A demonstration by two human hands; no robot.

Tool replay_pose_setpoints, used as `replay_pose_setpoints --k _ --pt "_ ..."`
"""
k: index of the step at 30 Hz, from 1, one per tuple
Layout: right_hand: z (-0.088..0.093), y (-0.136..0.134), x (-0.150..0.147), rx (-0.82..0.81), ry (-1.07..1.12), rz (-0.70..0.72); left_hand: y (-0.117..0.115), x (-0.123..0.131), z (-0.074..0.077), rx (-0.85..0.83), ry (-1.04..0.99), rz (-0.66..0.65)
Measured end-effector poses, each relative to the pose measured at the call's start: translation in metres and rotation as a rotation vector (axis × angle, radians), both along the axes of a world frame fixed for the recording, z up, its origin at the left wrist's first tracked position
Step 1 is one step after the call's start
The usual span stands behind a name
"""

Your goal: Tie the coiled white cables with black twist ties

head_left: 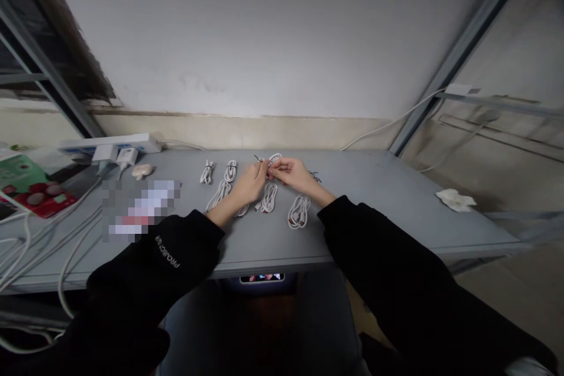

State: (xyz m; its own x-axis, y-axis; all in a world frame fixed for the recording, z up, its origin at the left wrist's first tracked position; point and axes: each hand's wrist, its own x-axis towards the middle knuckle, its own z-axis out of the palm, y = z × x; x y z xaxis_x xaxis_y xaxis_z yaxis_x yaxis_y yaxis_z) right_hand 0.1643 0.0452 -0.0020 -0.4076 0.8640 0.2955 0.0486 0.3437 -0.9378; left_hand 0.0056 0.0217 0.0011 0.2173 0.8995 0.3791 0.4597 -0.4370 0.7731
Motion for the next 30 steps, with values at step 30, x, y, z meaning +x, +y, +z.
replay_pose_setpoints --k 30 --pt "0.007 -0.007 0.0 0.005 0.04 0.091 0.0 -0.005 0.02 -0.657 -0.643 -0.303"
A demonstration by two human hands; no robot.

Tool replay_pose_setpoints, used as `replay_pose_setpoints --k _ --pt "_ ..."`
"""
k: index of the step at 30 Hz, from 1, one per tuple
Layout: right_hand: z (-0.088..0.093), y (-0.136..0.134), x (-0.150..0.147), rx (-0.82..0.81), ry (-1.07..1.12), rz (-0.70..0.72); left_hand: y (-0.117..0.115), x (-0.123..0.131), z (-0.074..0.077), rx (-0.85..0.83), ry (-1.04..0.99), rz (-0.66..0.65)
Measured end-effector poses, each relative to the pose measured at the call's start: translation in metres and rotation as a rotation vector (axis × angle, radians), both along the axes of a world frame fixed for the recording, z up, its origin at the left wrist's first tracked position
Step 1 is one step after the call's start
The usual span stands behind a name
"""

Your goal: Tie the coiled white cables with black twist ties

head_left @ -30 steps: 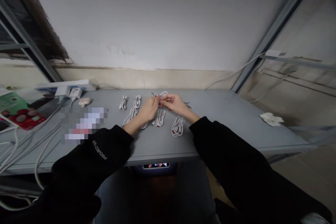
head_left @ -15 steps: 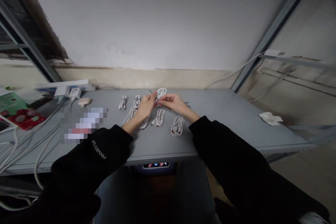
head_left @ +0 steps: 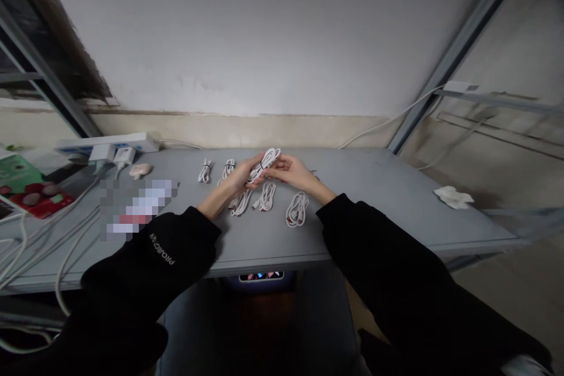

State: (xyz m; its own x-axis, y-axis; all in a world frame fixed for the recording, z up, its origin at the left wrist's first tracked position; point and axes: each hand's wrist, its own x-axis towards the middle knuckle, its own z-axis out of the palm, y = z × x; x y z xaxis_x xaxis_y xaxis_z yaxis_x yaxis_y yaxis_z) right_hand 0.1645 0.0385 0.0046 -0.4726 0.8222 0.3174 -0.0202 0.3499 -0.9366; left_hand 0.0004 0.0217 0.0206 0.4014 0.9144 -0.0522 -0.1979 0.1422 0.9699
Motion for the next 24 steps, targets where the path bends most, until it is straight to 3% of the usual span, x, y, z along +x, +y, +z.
replay_pose_setpoints --k 6,14,18,24 --pt "-0.0064 -0.0002 -0.0004 0.088 -0.036 0.024 0.0011 -0.0013 0.0017 -0.093 -0.012 -0.074" --pt "-0.0054 -0.0037 -0.0002 0.387 -0.241 -0.144 0.0007 -0.0002 0.0057 -0.211 0.041 -0.07" --pt "-0.0048 -0.0061 0.0013 0.358 -0.241 -0.103 0.0001 -0.0009 0.0057 -0.206 0.021 -0.075" --pt "-0.0081 -0.0048 -0.0015 0.177 -0.125 -0.032 0.0002 -0.0016 0.0035 -0.13 0.041 -0.072"
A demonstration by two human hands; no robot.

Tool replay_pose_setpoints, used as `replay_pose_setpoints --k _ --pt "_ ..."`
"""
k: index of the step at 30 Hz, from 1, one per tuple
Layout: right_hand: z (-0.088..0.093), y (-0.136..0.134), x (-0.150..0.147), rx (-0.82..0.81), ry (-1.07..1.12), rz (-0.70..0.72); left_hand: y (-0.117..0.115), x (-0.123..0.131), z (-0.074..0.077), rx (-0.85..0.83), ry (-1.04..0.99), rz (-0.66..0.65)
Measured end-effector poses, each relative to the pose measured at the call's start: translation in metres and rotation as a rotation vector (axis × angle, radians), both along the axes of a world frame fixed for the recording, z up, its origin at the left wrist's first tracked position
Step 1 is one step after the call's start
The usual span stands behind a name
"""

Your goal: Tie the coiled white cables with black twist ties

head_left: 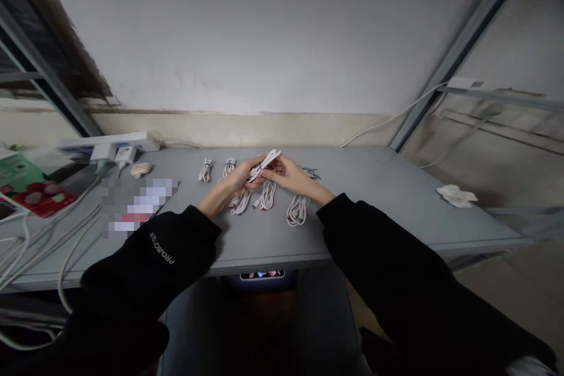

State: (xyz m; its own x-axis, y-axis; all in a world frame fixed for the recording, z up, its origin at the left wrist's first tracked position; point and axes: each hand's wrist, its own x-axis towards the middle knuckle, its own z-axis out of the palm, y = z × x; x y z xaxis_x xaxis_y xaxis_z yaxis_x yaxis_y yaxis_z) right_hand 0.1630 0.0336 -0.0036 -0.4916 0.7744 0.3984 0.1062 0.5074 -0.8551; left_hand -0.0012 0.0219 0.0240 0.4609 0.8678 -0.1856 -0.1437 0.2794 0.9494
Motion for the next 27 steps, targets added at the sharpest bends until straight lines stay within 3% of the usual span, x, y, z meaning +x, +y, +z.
replay_pose_setpoints --k 11,20,27 --pt "0.005 0.0 -0.006 -0.264 0.176 0.065 0.004 0.001 -0.008 0.193 0.054 0.03" --pt "0.004 0.002 -0.004 -0.358 0.267 0.137 0.006 0.003 -0.011 0.195 0.056 0.019" --pt "0.001 0.008 0.0 -0.413 0.333 0.038 0.002 0.006 -0.008 0.423 0.169 0.19"
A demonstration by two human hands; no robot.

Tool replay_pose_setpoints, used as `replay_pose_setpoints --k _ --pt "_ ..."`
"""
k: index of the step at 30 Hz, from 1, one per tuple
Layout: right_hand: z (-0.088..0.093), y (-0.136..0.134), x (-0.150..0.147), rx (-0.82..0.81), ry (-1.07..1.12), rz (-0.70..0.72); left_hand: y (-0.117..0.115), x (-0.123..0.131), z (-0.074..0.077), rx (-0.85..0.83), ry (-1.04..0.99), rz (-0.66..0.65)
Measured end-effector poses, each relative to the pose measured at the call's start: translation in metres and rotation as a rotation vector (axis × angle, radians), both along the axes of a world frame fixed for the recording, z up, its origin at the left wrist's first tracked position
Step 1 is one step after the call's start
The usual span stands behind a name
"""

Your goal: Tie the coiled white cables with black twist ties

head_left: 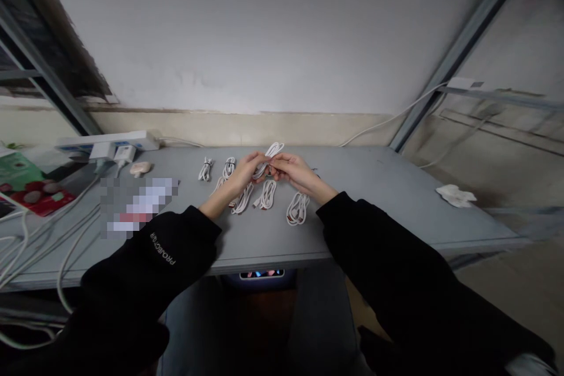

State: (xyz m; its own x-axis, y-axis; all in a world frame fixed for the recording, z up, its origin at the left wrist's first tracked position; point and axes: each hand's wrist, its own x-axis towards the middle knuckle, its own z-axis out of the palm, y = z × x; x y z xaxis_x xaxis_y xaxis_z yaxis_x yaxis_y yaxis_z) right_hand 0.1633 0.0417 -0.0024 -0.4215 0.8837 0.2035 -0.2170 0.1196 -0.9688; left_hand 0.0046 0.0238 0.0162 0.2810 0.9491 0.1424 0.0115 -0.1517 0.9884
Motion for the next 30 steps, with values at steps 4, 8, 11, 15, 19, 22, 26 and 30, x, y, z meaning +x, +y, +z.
replay_pose_setpoints --k 4,8,11,15,19,22,26,30 --pt "0.001 0.002 0.002 -0.013 0.01 -0.054 0.003 -0.002 -0.01 0.401 0.236 0.177" --pt "-0.002 0.004 0.001 0.002 0.01 -0.084 0.004 -0.004 -0.02 0.669 0.462 0.26" --pt "-0.006 0.007 -0.001 0.059 0.008 -0.123 0.003 -0.004 -0.021 0.688 0.516 0.287" --pt "-0.009 0.01 -0.004 0.198 -0.031 -0.189 -0.001 -0.001 -0.018 0.68 0.546 0.315" --pt "-0.009 0.012 -0.004 0.323 -0.117 -0.193 -0.005 0.001 -0.014 0.595 0.542 0.325" --pt "-0.01 0.013 -0.002 0.407 -0.197 -0.231 -0.007 0.002 -0.012 0.502 0.533 0.364" --pt "-0.008 0.007 -0.001 0.517 -0.36 -0.316 -0.007 0.003 -0.009 0.429 0.458 0.348" --pt "-0.003 -0.002 0.001 0.668 -0.521 -0.378 -0.004 0.001 -0.008 0.305 0.34 0.326"
